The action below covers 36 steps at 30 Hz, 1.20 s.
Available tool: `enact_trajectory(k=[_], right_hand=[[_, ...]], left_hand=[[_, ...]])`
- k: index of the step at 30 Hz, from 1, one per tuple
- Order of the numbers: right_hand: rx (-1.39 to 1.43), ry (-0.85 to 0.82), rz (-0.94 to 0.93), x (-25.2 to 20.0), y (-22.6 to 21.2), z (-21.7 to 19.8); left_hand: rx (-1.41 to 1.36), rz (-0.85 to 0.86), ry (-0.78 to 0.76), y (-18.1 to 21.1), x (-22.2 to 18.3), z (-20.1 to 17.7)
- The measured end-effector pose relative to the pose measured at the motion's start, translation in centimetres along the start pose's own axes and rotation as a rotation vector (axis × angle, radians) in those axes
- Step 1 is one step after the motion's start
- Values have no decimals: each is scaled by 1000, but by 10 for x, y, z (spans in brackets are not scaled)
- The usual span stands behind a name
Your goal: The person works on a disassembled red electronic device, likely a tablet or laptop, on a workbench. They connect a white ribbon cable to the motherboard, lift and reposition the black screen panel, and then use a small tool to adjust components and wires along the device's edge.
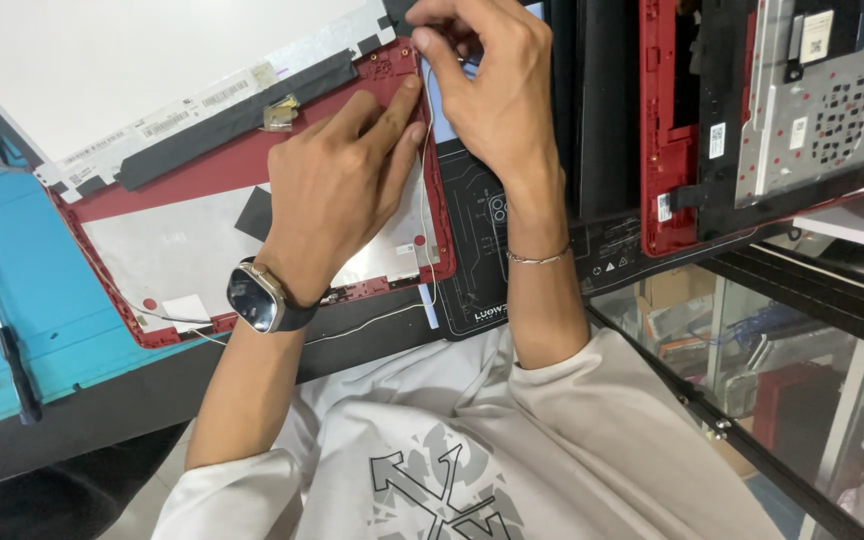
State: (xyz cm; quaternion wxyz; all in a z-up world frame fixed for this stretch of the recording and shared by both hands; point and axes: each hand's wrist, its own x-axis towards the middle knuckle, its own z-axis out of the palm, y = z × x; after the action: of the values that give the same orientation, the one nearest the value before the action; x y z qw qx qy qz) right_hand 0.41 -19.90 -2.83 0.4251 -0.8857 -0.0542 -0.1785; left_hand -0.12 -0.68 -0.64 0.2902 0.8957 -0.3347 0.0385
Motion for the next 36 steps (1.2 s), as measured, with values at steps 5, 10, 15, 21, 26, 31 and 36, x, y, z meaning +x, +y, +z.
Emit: enact_trajectory(k=[5, 10, 15, 21, 26, 31, 36], right_hand=[[22, -1, 33, 1, 0, 4], [29, -7, 26, 2, 3, 8], [8, -12, 8, 3, 3, 8], [8, -7, 13, 0, 7, 9], [33, 10, 20, 2, 10, 8], [64, 9, 40, 0, 14, 8], [13, 35, 25, 0, 17, 9]], left_hand=[[-28, -3, 10, -1, 0, 0], [-63, -22, 17, -3, -1, -1], [-117, -74, 29, -6, -3, -3], [-124, -37, 15, -11, 0, -3], [-79, 16, -48, -18, 7, -9], [65, 158, -38, -22, 25, -16], [136, 244, -40, -34, 37, -13]])
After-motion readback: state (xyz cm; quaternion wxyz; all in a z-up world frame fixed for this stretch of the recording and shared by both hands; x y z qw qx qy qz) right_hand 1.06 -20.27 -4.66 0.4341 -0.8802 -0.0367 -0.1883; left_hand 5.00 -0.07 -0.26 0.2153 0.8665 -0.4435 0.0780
